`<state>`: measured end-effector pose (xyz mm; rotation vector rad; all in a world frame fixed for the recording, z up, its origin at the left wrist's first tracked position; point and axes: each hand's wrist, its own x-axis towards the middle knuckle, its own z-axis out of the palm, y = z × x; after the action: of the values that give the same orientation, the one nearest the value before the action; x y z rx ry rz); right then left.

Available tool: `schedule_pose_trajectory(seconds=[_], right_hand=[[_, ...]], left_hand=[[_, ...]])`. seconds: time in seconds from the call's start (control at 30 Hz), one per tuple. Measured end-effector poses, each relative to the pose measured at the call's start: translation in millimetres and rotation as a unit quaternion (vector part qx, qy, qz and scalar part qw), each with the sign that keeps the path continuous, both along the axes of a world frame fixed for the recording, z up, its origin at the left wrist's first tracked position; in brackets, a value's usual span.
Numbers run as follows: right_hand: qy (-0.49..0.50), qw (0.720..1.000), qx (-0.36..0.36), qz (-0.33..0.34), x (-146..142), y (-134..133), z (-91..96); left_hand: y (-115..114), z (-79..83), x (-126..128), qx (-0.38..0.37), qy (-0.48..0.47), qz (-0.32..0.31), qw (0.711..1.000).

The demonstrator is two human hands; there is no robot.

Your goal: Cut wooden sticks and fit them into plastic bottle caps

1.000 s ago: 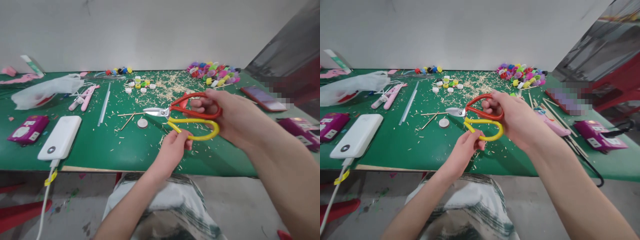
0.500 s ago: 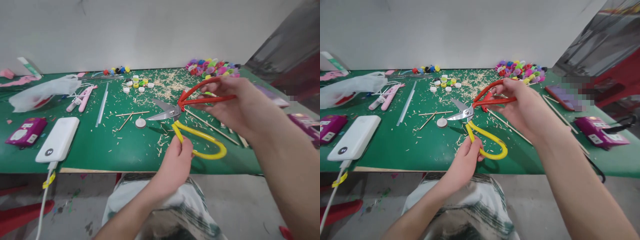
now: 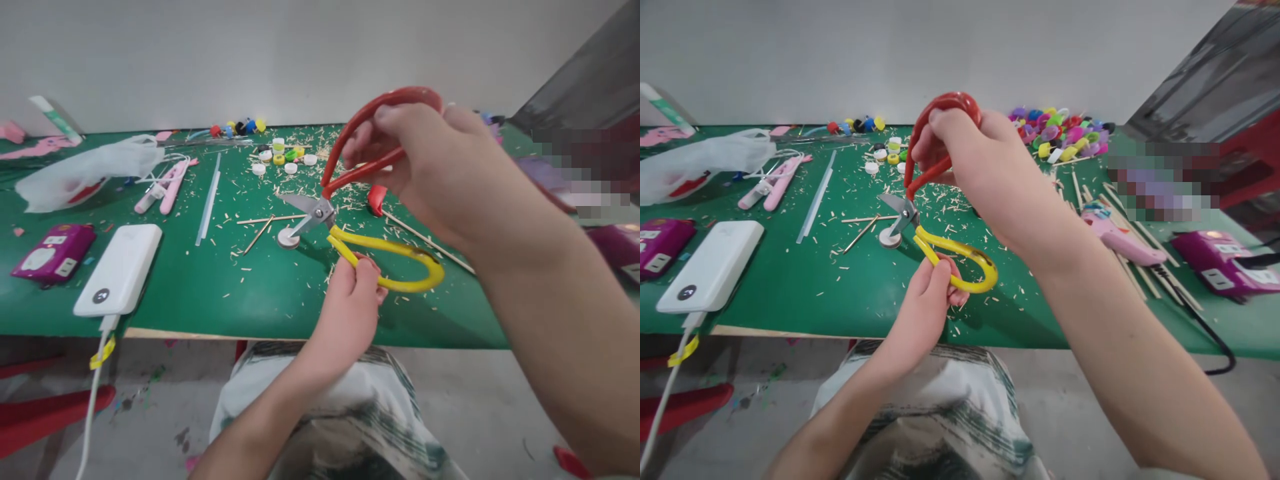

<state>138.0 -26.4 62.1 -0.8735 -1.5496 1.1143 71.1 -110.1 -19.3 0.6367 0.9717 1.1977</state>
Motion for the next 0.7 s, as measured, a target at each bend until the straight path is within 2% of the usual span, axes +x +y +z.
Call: schedule_pose_trajectory(seconds=[0.17,0.4,0.7], right_hand=[[-0.033,0.999,0.02,0.006,-3.3,1.9,3.0],[-0.051,0.998,0.017,-0.02,-7.4,-0.2,10.8],[-0.066,0.997,0.027,-0.009,-7.7,3.4,10.5]], left_hand=[[1.7,6.7,2.0,-0.021,-0.02,0.009,1.0],[3.2,3.7,4.4,0.011,-0.028,-0.005,1.0],[3.2,3.0,4.0,0.023,-0.041,0.002,0.999]])
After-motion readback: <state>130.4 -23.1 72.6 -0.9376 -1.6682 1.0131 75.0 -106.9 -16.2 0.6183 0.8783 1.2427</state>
